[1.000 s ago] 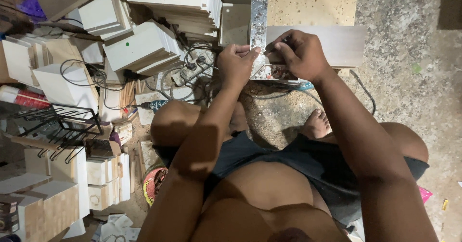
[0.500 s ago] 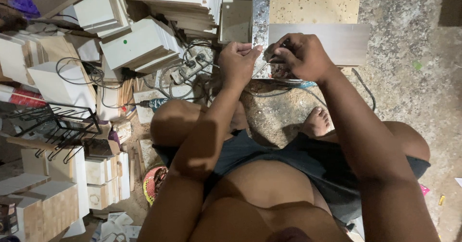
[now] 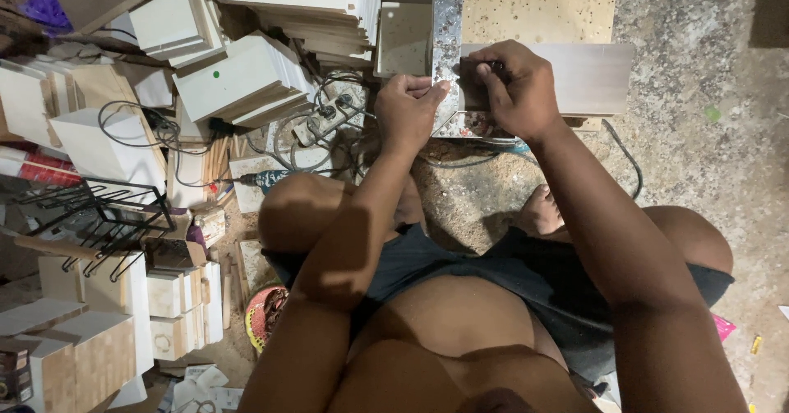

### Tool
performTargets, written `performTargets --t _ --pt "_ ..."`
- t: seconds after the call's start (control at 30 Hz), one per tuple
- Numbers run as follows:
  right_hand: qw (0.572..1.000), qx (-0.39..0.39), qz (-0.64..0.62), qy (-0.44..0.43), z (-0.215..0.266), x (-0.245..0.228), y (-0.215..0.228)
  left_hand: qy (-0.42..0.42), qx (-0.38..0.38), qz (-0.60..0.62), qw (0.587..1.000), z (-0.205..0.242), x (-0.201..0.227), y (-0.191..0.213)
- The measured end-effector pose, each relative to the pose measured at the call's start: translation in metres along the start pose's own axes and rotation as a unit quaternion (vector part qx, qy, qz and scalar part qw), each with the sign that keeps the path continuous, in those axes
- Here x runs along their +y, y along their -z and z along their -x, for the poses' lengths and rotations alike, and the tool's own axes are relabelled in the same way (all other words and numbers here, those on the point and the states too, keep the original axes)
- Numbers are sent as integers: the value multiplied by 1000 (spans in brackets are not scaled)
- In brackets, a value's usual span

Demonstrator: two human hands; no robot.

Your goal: Using a metal square ruler and a pencil to mark measurement lines on small wooden boards in a workshop.

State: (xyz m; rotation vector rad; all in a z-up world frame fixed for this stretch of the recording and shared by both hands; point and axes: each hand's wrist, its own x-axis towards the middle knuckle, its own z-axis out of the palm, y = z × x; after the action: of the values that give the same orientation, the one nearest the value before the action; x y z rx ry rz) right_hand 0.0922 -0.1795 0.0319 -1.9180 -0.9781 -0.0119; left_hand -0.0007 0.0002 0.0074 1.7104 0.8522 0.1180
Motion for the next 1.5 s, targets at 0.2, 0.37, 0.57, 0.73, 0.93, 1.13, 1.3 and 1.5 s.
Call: performTargets --t 0.2,0.37,0.57,0.73,0.93,1.13,1.3,1.5 --pt "1000 16 17 -5 -3 4 -5 -12 9 -4 1000 -5 -7 -2" --pt "1000 14 13 -17 -6 2 -4 5 -5 3 1000 -2 2 2" --pt "1000 18 21 14 -5 4 -7 9 -16 13 1000 -3 -1 2" --pt "999 31 14 -2 -7 -1 1 14 -23 1 1000 -4 2 5" --pt "996 44 -66 -49 3 -6 39 12 -37 -7 999 -6 1 8" --pt "996 80 20 -44 38 -14 86 -16 -51 -46 998 -13 0 8" --pt "990 39 123 -59 67 3 115 -70 -51 -151 985 4 19 10" --pt "967 -81 223 -95 61 14 123 -90 -82 -223 967 -5 24 14"
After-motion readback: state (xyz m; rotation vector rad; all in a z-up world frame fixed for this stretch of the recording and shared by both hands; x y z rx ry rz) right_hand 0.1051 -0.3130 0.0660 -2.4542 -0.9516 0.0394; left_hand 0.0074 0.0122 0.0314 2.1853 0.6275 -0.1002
